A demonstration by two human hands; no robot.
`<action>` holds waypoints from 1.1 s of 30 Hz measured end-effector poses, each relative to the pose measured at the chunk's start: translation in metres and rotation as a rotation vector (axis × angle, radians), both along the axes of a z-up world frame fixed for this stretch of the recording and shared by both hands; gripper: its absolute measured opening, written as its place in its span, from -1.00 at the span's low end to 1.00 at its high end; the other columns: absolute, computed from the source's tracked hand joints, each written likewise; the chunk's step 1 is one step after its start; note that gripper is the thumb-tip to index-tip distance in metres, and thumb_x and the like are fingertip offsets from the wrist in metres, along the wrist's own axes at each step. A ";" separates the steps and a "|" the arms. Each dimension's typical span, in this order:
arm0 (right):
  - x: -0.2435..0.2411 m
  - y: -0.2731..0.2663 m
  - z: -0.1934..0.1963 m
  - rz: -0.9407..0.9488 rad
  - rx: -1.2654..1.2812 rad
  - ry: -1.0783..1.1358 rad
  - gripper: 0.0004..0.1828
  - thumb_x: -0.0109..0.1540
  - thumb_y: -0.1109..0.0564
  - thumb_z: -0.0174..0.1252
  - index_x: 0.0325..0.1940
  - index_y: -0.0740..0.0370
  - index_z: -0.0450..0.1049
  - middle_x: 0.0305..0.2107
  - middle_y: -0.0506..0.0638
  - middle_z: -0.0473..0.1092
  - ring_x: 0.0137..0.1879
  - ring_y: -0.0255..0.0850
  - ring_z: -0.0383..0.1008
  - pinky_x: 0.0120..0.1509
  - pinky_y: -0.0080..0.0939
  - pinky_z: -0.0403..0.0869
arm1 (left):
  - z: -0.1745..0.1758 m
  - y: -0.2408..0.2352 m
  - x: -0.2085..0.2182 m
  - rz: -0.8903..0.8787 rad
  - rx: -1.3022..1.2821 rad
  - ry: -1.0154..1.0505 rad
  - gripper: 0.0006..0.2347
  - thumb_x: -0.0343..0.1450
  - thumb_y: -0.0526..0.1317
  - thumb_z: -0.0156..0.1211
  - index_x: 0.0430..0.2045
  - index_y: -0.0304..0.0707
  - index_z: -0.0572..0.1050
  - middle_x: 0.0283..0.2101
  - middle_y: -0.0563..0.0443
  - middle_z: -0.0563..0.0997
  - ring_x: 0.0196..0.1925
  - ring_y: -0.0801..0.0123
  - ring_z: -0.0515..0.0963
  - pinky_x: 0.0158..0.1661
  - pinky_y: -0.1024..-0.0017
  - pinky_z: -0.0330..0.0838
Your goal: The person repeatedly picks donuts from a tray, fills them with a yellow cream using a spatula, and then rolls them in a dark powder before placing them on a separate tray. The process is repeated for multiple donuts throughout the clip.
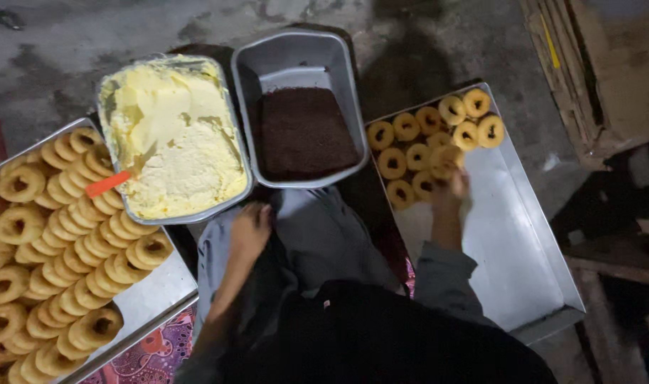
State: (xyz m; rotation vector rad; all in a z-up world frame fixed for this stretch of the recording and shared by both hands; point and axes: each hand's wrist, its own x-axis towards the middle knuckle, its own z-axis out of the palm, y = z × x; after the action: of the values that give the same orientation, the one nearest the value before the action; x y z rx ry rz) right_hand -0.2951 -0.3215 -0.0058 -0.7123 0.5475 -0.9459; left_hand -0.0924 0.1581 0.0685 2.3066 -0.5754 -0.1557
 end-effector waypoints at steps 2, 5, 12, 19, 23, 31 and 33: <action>-0.031 -0.019 0.006 -0.154 -0.087 0.029 -0.75 0.27 0.14 0.20 0.03 0.18 0.46 -0.07 0.11 0.50 0.00 0.02 0.56 0.00 0.07 0.62 | -0.003 0.042 -0.016 -0.003 0.171 -0.125 -0.83 0.46 -0.17 0.13 -0.19 -0.19 0.61 0.01 -0.18 0.65 0.13 -0.18 0.55 0.14 0.05 0.41; -0.048 -0.031 0.011 -0.283 -0.149 0.158 -0.82 0.23 0.23 0.27 -0.09 0.24 0.49 -0.13 0.11 0.52 -0.04 -0.01 0.58 0.05 0.03 0.64 | -0.019 0.063 -0.030 0.050 0.220 -0.222 -0.62 0.44 -0.05 0.10 0.14 -0.08 0.48 0.32 -0.24 0.45 0.34 -0.24 0.36 0.28 -0.09 0.19; -0.028 -0.027 0.005 -0.140 -0.103 0.678 -0.62 0.27 0.15 0.36 0.13 0.24 0.45 0.01 0.09 0.44 0.03 -0.11 0.51 0.05 -0.08 0.56 | -0.046 0.059 -0.002 0.384 0.392 0.159 -0.35 0.44 0.31 -0.15 0.40 0.03 0.20 0.46 -0.29 0.14 0.46 -0.26 0.11 0.30 -0.16 -0.01; -0.016 -0.011 0.028 -0.357 -0.677 1.073 -0.51 0.37 0.09 0.18 0.31 0.38 0.31 0.17 0.30 0.33 0.22 0.17 0.36 0.31 0.10 0.36 | -0.040 0.066 0.023 0.459 0.471 0.548 -0.23 0.40 0.43 -0.34 0.45 0.01 0.12 0.48 -0.18 0.17 0.50 -0.15 0.16 0.39 -0.28 -0.13; 0.022 0.055 0.027 -0.721 -1.213 1.206 -0.44 0.43 0.05 0.08 0.42 0.46 0.23 0.27 0.42 0.26 0.33 0.32 0.27 0.45 0.20 0.25 | -0.044 0.050 0.020 0.491 0.521 0.511 -0.22 0.41 0.43 -0.38 0.47 -0.02 0.07 0.50 -0.23 0.13 0.51 -0.22 0.12 0.38 -0.35 -0.17; 0.063 0.303 0.012 0.225 -1.585 0.819 -0.31 0.09 -0.02 0.29 0.29 0.20 0.38 0.20 0.35 0.28 0.34 0.34 0.21 0.38 0.37 0.20 | -0.018 0.014 -0.063 0.324 0.703 0.010 -0.11 0.33 0.31 0.11 0.48 -0.25 -0.01 0.45 -0.61 -0.01 0.49 -0.47 -0.05 0.32 -0.37 -0.16; 0.062 0.323 0.034 0.304 -1.741 0.905 -0.33 0.02 -0.04 0.32 0.22 0.08 0.43 0.20 0.26 0.28 0.33 0.28 0.20 0.36 0.41 0.18 | -0.002 0.018 -0.076 0.265 0.716 -0.081 -0.10 0.32 0.27 0.17 0.47 -0.28 -0.02 0.44 -0.64 -0.01 0.47 -0.51 -0.05 0.32 -0.40 -0.15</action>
State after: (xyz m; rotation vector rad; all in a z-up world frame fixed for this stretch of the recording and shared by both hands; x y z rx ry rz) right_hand -0.2333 0.0012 0.0283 -2.7738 0.2209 -0.5721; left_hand -0.1685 0.1762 0.0660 3.0693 -0.2627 -0.1575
